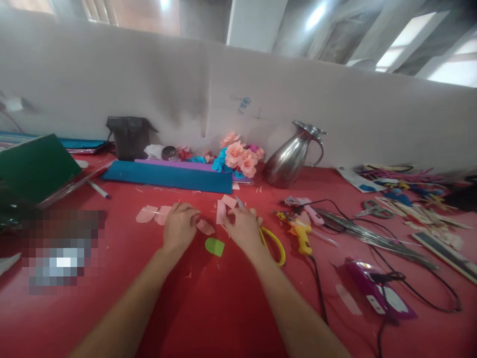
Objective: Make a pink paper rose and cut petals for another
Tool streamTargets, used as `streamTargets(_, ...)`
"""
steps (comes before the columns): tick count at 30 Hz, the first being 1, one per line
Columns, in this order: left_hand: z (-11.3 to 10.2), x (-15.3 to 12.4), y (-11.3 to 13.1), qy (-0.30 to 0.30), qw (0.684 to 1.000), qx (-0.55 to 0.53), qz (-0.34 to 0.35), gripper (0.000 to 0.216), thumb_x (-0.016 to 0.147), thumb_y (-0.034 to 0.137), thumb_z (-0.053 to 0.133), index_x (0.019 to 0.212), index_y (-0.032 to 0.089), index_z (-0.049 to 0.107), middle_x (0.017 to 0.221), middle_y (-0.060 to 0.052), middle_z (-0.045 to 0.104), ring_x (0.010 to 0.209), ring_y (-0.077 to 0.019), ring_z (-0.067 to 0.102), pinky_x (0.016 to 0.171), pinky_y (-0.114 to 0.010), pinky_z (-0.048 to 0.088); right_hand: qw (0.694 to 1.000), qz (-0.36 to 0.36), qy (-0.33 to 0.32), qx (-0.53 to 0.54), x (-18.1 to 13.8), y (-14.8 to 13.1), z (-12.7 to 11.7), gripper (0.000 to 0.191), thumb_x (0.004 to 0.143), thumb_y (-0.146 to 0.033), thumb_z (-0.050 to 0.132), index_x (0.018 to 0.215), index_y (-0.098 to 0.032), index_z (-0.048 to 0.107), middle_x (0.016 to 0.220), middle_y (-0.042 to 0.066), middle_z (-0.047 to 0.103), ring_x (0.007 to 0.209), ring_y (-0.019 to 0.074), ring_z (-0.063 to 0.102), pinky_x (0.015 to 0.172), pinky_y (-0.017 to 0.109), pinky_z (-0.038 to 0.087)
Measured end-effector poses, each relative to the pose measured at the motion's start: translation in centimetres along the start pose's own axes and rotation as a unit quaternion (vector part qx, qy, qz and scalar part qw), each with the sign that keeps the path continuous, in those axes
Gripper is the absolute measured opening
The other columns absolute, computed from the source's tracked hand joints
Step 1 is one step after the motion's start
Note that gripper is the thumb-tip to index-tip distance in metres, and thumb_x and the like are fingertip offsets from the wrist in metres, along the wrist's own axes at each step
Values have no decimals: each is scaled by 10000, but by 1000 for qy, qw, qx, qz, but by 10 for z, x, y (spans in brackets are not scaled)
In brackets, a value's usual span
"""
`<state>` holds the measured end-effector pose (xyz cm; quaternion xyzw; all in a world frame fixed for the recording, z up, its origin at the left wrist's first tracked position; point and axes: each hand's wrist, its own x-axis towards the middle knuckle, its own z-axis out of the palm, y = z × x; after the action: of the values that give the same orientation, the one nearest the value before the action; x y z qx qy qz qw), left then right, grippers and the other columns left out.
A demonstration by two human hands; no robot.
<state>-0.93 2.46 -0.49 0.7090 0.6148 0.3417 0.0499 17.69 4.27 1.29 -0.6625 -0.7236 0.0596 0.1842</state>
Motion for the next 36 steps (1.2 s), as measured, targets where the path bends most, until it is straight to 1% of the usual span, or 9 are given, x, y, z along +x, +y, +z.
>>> streamTargets(5,-8,-1,0,36,999,13,-27,281,787,128,471,870,207,729,911,-86,660,877,-255,537,788,-373,428,999,8,-36,9,3,-6,8,134,773,-306,567,755,-207,654,921,81,654,992,298,485,754,385,327)
streamTargets(10,-7,0,1,34,999,15,-26,263,788,142,481,853,213,726,905,-70,668,857,-243,546,780,-364,435,994,55,-70,63,3,-2,-7,114,765,-287,563,771,-238,666,862,41,684,947,268,524,723,344,320)
streamTargets(15,-7,0,0,22,999,11,-39,264,792,138,479,863,197,726,906,-65,678,858,-234,553,803,-373,442,999,33,-23,-26,5,9,-17,178,800,-282,508,813,-239,680,884,49,690,943,272,502,712,349,274)
streamTargets(20,-7,-2,7,-90,994,-27,47,290,760,85,500,795,246,739,806,-27,698,807,-205,569,800,-355,441,986,-69,-15,-151,25,6,-10,203,789,-204,509,893,-188,682,953,104,677,961,277,466,726,368,255)
streamTargets(24,-8,-3,11,-161,980,-65,95,363,740,25,474,778,266,742,782,-7,711,755,-187,582,755,-329,444,978,-99,-28,-182,46,-2,0,233,834,-187,472,857,-183,705,844,125,694,949,288,468,765,401,255)
streamTargets(27,-8,-2,8,-141,985,-72,61,345,743,29,463,745,237,738,793,-35,711,792,-203,593,791,-343,438,980,-98,7,-175,54,-2,-3,306,883,-241,437,791,-150,715,777,151,691,920,285,485,797,430,266)
streamTargets(30,-9,1,6,-70,988,-126,-48,214,789,162,510,797,186,723,871,-88,701,844,-236,602,801,-370,438,988,-92,103,-66,48,0,-14,255,868,-274,478,858,-191,720,830,108,695,894,262,515,816,419,314)
streamTargets(32,-11,3,8,-53,953,-257,-152,242,816,324,528,872,166,702,882,-100,694,812,-228,614,751,-356,458,979,-131,146,56,35,0,-20,226,850,-258,505,935,-240,714,898,62,681,885,229,540,818,389,371)
streamTargets(36,-21,3,20,-126,781,-542,-284,377,744,472,612,938,154,669,797,-76,675,688,-165,614,642,-286,476,936,-255,135,201,-1,-4,-20,254,843,-205,519,967,-311,713,1023,42,597,898,188,550,790,357,460)
